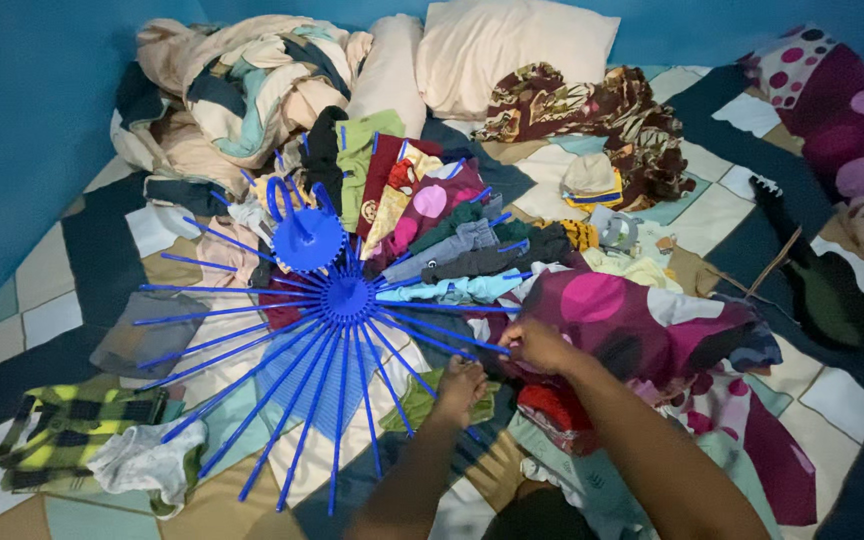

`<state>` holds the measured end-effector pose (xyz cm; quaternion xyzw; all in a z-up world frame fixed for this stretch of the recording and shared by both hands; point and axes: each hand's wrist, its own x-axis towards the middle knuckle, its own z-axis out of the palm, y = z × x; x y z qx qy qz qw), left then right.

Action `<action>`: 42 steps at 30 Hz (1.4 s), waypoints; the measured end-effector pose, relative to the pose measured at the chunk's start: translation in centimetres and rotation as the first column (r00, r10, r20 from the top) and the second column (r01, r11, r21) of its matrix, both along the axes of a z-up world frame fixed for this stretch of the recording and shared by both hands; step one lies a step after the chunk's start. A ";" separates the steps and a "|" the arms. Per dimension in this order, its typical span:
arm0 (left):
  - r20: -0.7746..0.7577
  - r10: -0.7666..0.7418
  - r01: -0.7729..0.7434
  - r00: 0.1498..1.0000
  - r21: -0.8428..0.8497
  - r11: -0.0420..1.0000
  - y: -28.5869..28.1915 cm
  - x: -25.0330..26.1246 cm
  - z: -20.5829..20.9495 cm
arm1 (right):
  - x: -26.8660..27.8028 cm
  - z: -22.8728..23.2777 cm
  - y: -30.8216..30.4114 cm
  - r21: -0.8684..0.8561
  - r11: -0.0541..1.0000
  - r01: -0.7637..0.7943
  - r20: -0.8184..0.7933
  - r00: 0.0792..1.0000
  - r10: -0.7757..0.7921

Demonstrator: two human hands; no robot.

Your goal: The person removes clothes from a blue circular drying rack and places them on the bed. They then pick up various garments from the bed and hang them one by one onto the empty arms of the drying rack.

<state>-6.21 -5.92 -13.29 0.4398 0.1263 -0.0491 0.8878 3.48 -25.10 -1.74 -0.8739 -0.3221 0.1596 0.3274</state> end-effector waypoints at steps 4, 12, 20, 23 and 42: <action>-0.055 -0.017 0.024 0.998 0.113 0.993 -0.6 -0.7 -0.5 | 0.5 0.0 -0.7 -0.009 1.000 -0.019 -0.059 0.998 0.018; 0.087 0.180 -0.185 0.980 0.739 0.648 0.3 0.5 1.0 | -1.2 -0.3 0.2 -0.122 0.970 0.212 -0.021 0.976 -0.216; 0.208 -0.090 -0.147 0.974 0.883 0.446 -0.6 -5.5 5.1 | -3.5 2.0 -1.4 -0.166 0.957 0.239 0.073 0.971 -0.230; 0.450 -0.126 -0.375 0.884 0.844 0.384 -1.5 -7.1 6.6 | -5.4 5.4 -2.3 -0.269 0.930 0.250 0.197 0.960 -0.201; 0.230 -0.095 -0.127 0.969 0.785 0.607 7.8 4.0 -1.3 | -6.0 8.5 -0.4 0.008 0.841 0.542 0.802 0.499 -0.329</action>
